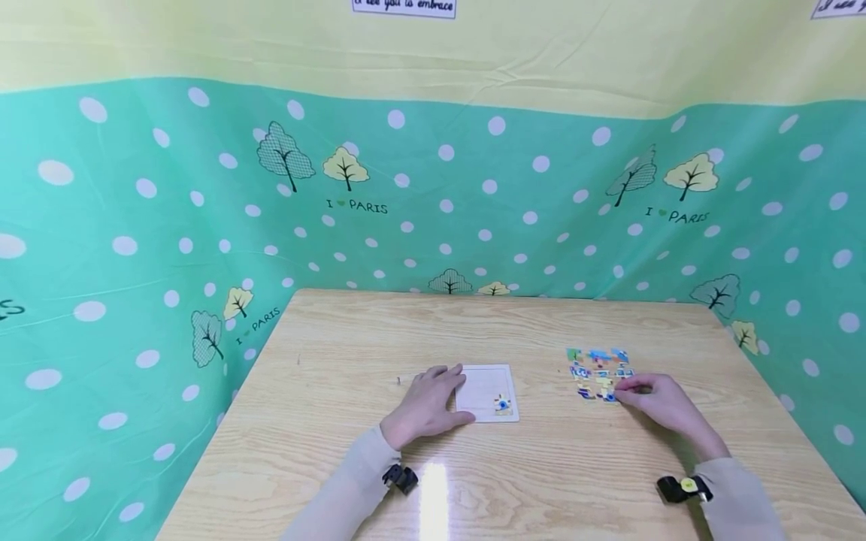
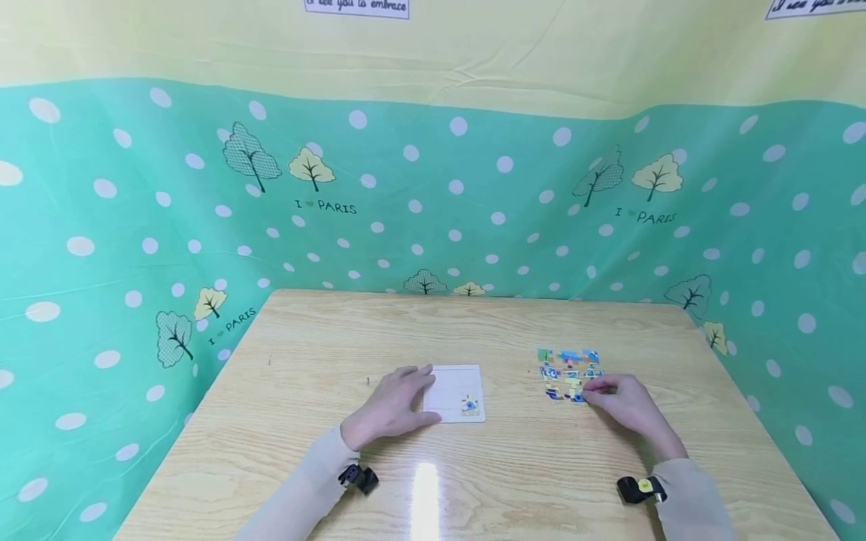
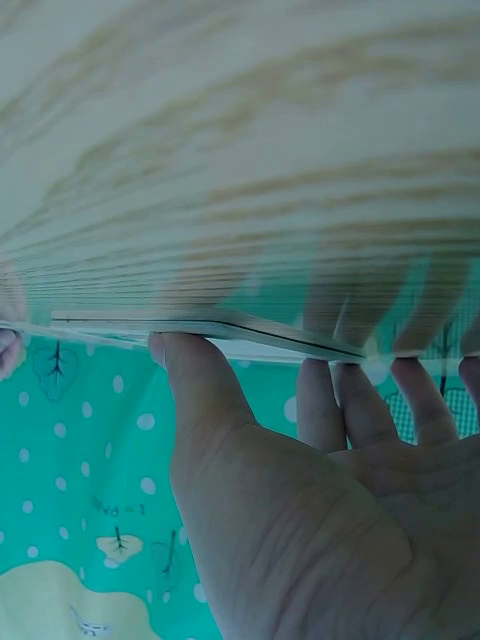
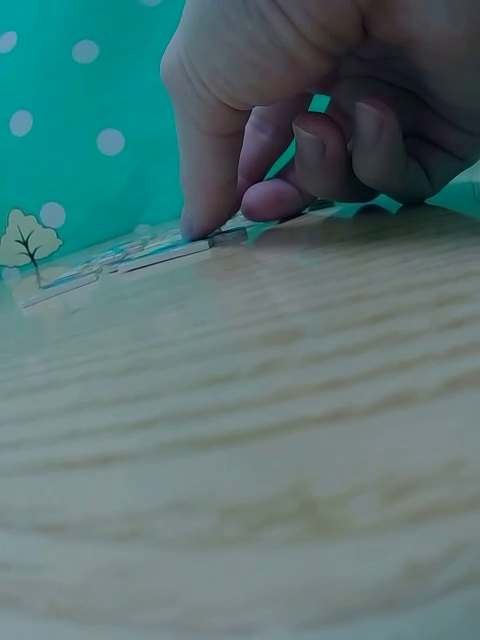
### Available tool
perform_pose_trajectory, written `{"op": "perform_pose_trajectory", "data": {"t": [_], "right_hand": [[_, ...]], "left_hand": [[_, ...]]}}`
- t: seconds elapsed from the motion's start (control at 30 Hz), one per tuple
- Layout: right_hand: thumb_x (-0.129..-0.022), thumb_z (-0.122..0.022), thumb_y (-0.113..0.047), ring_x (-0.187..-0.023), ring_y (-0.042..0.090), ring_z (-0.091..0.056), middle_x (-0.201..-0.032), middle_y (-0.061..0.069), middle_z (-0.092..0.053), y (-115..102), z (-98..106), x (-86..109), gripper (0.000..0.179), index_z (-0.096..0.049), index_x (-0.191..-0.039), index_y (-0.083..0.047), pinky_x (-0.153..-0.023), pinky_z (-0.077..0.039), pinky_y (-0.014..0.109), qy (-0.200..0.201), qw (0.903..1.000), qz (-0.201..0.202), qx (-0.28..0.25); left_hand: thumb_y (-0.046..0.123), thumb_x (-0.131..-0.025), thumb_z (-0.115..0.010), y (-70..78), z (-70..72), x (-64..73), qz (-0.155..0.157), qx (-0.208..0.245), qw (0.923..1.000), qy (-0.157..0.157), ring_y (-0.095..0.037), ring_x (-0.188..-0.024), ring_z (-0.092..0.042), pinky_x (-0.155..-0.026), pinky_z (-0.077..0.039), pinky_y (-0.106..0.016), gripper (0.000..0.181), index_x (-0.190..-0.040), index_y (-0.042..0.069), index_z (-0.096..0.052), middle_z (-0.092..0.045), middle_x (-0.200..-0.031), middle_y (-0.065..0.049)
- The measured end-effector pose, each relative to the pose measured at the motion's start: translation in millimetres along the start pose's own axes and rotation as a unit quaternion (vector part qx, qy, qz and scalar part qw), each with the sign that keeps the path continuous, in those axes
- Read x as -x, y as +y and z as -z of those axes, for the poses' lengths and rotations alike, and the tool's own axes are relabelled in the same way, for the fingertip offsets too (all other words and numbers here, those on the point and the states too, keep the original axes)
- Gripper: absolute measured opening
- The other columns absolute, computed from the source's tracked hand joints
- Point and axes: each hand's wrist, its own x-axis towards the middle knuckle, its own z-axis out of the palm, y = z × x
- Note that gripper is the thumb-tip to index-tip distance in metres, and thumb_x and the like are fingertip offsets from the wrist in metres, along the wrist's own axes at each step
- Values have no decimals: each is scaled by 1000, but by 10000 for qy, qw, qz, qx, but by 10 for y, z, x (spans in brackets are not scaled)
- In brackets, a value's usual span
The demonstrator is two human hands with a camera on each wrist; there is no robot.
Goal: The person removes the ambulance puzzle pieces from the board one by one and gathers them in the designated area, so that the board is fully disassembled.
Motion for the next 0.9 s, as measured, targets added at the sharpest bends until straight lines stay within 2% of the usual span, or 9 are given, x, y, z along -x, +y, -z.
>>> {"op": "perform_pose_trajectory", "data": {"t": [0.2, 0.37, 0.5, 0.73, 0.9], "right_hand": [[-100, -75, -29, -107, 31, -67, -118, 19, -75, -6, -8, -3, 33, -77, -119, -1, -84, -50, 34, 20, 10000, 43, -13], [-101, -73, -29, -101, 22, -67, -112, 14, -76, -17, -7, 10, 35, -75, -121, 0, -83, -51, 29, -12, 9999, 100, -99], [-103, -71, -31, -102, 20, -68, -114, 13, -77, -54, -5, 23, 36, -74, -122, 0, -84, -52, 28, -54, 9997, 173, -158], [-103, -71, -30, -102, 19, -66, -113, 11, -77, -282, -80, -2, 32, -76, -119, -2, -81, -51, 26, -63, 9985, 462, -284], [-102, -74, -28, -99, 15, -64, -106, 6, -76, -455, -264, -46, 25, -78, -114, -6, -81, -51, 26, -237, 9960, 666, -544]], "left_hand": [[55, -94, -77, -3, -2, 3, -16, 7, 10000, 26, -38, -154, -43, -124, -38, -60, 78, -154, 9, -57, -46, -168, -9], [55, -94, -77, -6, -4, 3, -34, -8, 10000, 37, -38, -154, -43, -124, -39, -60, 78, -153, 9, -57, -46, -168, -9], [55, -94, -77, -3, -4, 2, -46, -26, 10000, 45, -38, -153, -44, -123, -39, -60, 77, -153, 9, -57, -47, -168, -9], [54, -94, -77, 6, 3, 0, -20, 37, 10000, 33, -39, -154, -43, -124, -39, -60, 77, -153, 8, -57, -46, -168, -10], [54, -94, -77, -7, -10, -2, -29, 33, 10000, 29, -39, -154, -43, -124, -39, -60, 78, -153, 9, -57, -46, -168, -9]]}}
